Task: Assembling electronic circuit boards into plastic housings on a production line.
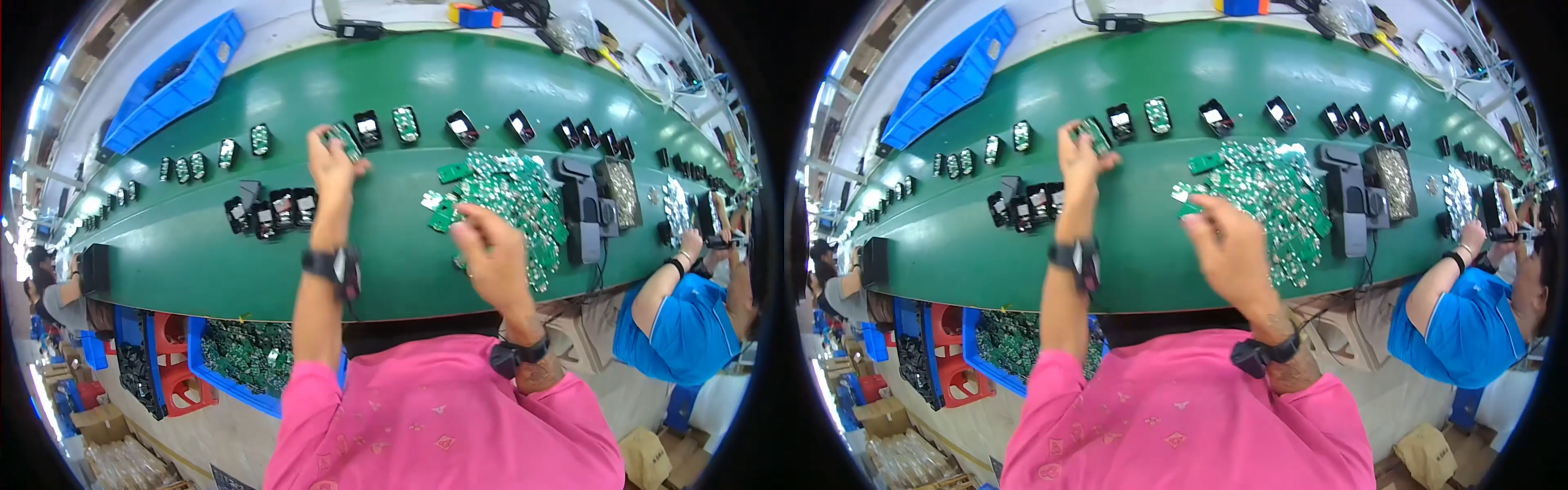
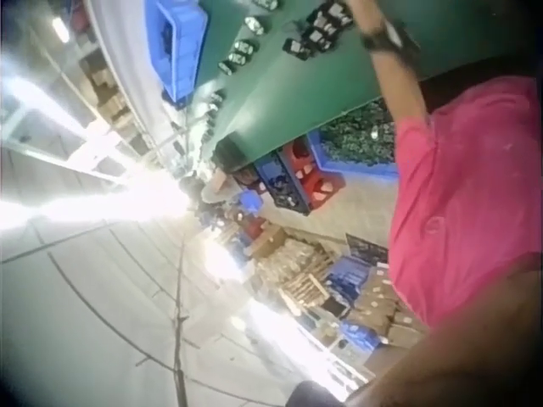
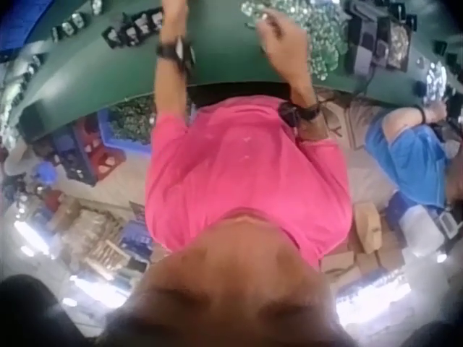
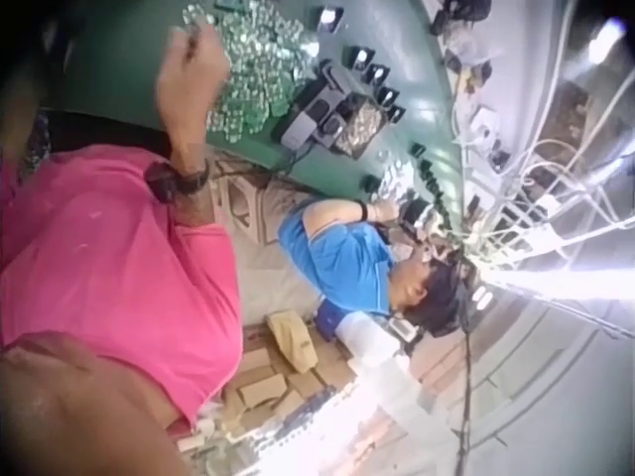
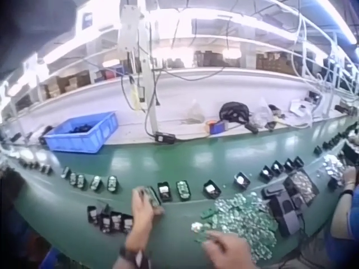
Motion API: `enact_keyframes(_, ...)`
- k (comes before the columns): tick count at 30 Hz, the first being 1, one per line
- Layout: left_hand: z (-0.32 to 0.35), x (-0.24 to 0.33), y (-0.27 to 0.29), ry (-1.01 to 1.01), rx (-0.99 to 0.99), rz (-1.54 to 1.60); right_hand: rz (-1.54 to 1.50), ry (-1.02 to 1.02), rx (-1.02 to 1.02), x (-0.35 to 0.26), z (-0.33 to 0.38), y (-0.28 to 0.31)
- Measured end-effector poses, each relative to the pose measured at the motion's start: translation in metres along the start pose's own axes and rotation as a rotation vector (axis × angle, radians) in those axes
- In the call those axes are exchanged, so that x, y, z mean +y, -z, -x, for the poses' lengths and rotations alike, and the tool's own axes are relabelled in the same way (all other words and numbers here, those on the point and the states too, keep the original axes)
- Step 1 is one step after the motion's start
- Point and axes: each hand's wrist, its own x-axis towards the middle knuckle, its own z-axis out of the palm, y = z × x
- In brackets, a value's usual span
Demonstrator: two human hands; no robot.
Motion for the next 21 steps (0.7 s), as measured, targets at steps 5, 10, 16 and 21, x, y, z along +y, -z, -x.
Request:
enact_keyframes(5,-0.089,-0.030,0.000,-0.087,0.142,-0.426,0.187,-0.157,0.426,0.059,0.056,0.101)
enact_keyframes(10,-0.111,-0.049,0.040,-0.440,0.410,-1.021,0.358,-0.290,0.238,0.086,0.105,0.106)
enact_keyframes(16,-0.013,0.009,-0.024,-0.550,-0.178,-1.166,0.464,-0.272,0.268,0.109,0.128,0.087)
enact_keyframes(21,-0.032,-0.002,-0.007,-0.550,-0.274,-1.193,0.251,-0.455,0.140,0.117,0.126,0.090)
